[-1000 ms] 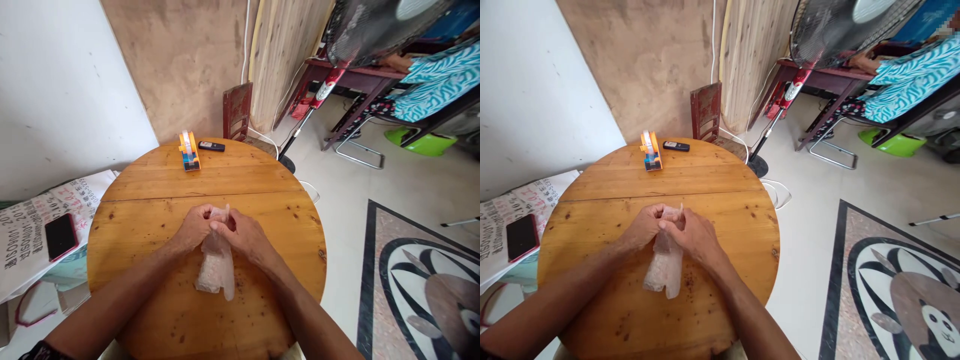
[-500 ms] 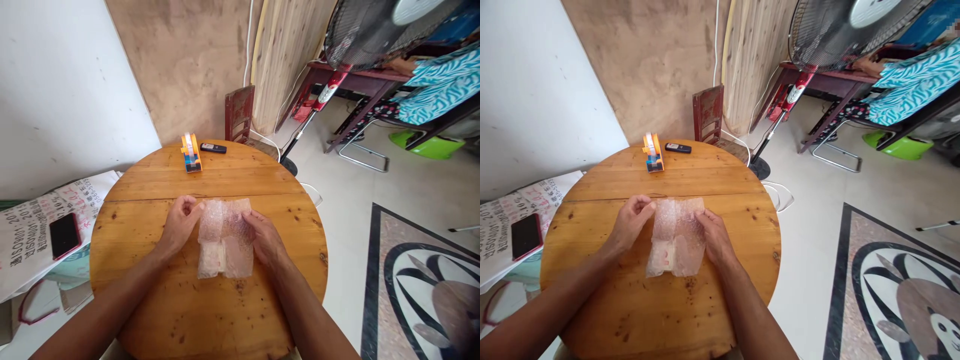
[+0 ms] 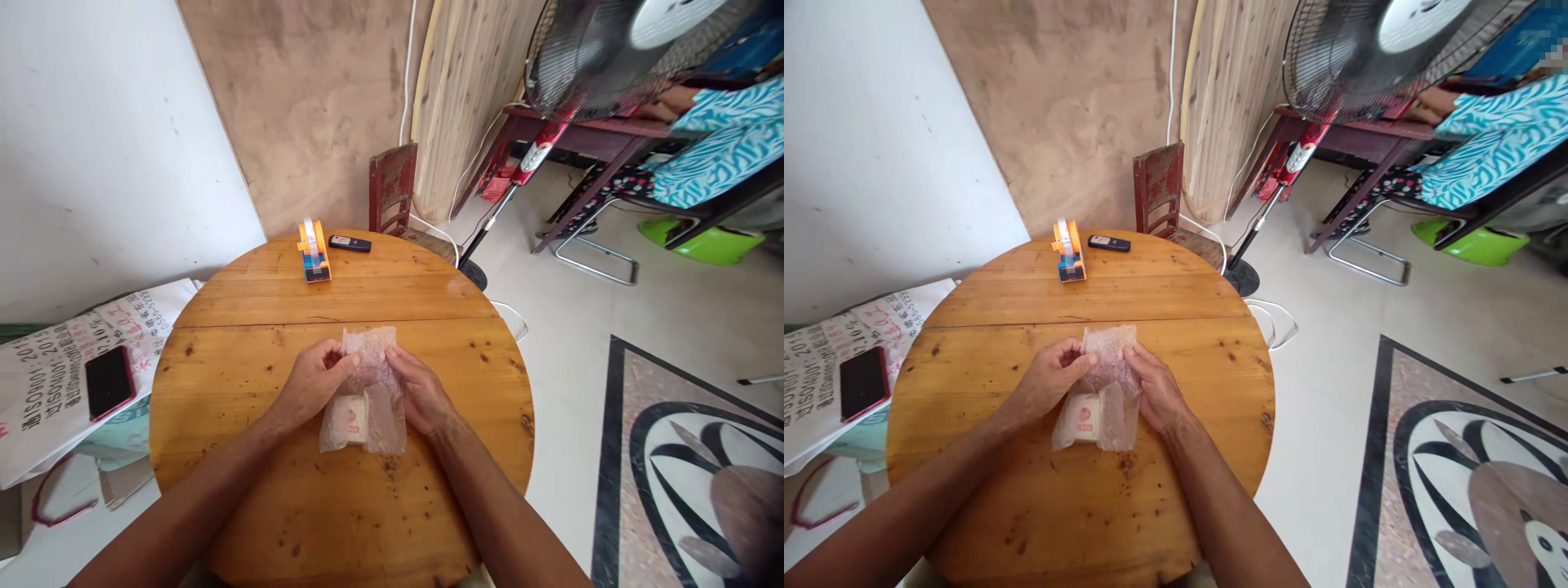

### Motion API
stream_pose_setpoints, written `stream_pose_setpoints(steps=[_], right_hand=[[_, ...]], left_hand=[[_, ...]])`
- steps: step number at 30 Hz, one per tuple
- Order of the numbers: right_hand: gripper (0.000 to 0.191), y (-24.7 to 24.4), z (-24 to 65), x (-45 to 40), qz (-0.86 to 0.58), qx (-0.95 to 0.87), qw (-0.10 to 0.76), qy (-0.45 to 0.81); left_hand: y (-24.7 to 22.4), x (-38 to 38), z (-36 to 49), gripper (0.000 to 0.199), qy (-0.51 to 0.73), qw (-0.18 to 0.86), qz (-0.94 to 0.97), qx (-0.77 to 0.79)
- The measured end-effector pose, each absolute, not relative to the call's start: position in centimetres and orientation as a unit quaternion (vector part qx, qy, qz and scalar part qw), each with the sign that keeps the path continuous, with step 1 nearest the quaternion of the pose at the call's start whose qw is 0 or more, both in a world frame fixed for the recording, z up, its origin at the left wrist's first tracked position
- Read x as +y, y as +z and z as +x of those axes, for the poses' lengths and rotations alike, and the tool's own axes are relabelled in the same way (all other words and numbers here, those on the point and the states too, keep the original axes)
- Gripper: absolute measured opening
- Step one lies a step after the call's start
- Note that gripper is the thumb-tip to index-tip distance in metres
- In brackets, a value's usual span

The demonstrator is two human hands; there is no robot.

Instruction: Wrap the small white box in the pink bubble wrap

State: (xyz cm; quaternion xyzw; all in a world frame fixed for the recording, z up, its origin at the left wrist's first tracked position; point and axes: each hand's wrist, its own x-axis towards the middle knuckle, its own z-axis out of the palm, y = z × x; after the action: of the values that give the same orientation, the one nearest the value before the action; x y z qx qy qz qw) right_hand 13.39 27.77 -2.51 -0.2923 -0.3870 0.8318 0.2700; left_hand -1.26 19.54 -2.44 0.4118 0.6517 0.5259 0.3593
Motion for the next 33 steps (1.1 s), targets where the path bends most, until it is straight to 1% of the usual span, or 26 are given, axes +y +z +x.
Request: stream_pose_setpoints(steps=[2, 4, 7, 9, 11, 13, 14, 16, 18, 19, 21, 22, 23, 24, 25, 26, 28, 30, 31, 33], right_hand=[[0.033, -2.7, 13.6, 27.8, -0.298, -0.409, 0.277, 0.816], [0.029, -2.8, 14.2, 28.0, -0.320, -0.459, 0.298, 0.773], [0.029, -2.9, 14.9, 28.9, -0.370, -0.586, 0.331, 0.641], [0.030, -2.7, 15.0, 29.8, -0.392, -0.676, 0.331, 0.529], [0.027, -2.5, 14.9, 30.7, -0.412, -0.750, 0.303, 0.418], [0.017, -2.1, 15.0, 31.4, -0.449, -0.802, 0.241, 0.314], [0.014, -1.9, 15.4, 31.5, -0.472, -0.815, 0.205, 0.266], [0.023, -0.9, 16.7, 30.9, -0.513, -0.819, 0.162, 0.200], [0.028, 0.5, 18.4, 29.4, -0.514, -0.815, 0.181, 0.195], [0.027, 1.4, 19.0, 28.4, -0.478, -0.824, 0.211, 0.219], [0.027, 3.0, 19.4, 26.7, -0.340, -0.866, 0.241, 0.276], [0.031, 3.5, 19.1, 26.2, -0.260, -0.889, 0.226, 0.302], [0.040, 3.8, 18.6, 25.9, -0.188, -0.910, 0.185, 0.320], [0.049, 3.8, 17.9, 25.9, -0.151, -0.921, 0.155, 0.325], [0.055, 3.7, 17.4, 26.2, -0.143, -0.927, 0.135, 0.319], [0.057, 3.4, 17.0, 26.5, -0.152, -0.931, 0.124, 0.309], [0.051, 2.9, 17.2, 26.8, -0.197, -0.930, 0.124, 0.285], [0.038, 2.7, 18.8, 26.2, -0.213, -0.924, 0.123, 0.292], [0.034, 2.7, 19.9, 25.6, -0.199, -0.925, 0.109, 0.306], [0.027, 2.9, 22.1, 24.1, -0.162, -0.928, 0.055, 0.330]], left_hand=[[-2.2, 19.0, -1.8, 0.030, 0.535, 0.400, 0.387, 0.635], [-1.8, 18.3, -2.8, 0.032, 0.547, 0.421, 0.346, 0.636], [-1.6, 17.4, -4.9, 0.036, 0.583, 0.407, 0.278, 0.646], [-1.9, 17.3, -6.3, 0.037, 0.582, 0.389, 0.278, 0.658], [-2.4, 17.5, -7.4, 0.035, 0.551, 0.371, 0.302, 0.684], [-2.7, 17.8, -8.0, 0.031, 0.502, 0.347, 0.322, 0.724], [-2.6, 17.8, -8.1, 0.029, 0.481, 0.319, 0.330, 0.747], [-1.9, 17.1, -7.9, 0.030, 0.453, 0.236, 0.349, 0.785], [-0.5, 15.5, -7.1, 0.038, 0.443, 0.150, 0.385, 0.796], [0.4, 14.7, -6.5, 0.037, 0.436, 0.141, 0.416, 0.785], [1.9, 13.5, -5.4, 0.029, 0.418, 0.130, 0.522, 0.732], [2.4, 13.2, -4.9, 0.034, 0.398, 0.139, 0.592, 0.687], [2.7, 13.2, -4.6, 0.044, 0.366, 0.152, 0.638, 0.660], [2.8, 13.4, -4.4, 0.056, 0.330, 0.168, 0.668, 0.645], [2.6, 13.7, -4.3, 0.065, 0.294, 0.182, 0.685, 0.641], [2.4, 13.9, -4.3, 0.071, 0.252, 0.201, 0.695, 0.642], [2.2, 13.7, -4.5, 0.072, 0.209, 0.220, 0.692, 0.655], [2.3, 12.3, -4.6, 0.065, 0.223, 0.215, 0.694, 0.650], [2.6, 11.2, -4.6, 0.061, 0.224, 0.226, 0.707, 0.631], [3.1, 8.9, -4.3, 0.054, 0.214, 0.269, 0.728, 0.593]])
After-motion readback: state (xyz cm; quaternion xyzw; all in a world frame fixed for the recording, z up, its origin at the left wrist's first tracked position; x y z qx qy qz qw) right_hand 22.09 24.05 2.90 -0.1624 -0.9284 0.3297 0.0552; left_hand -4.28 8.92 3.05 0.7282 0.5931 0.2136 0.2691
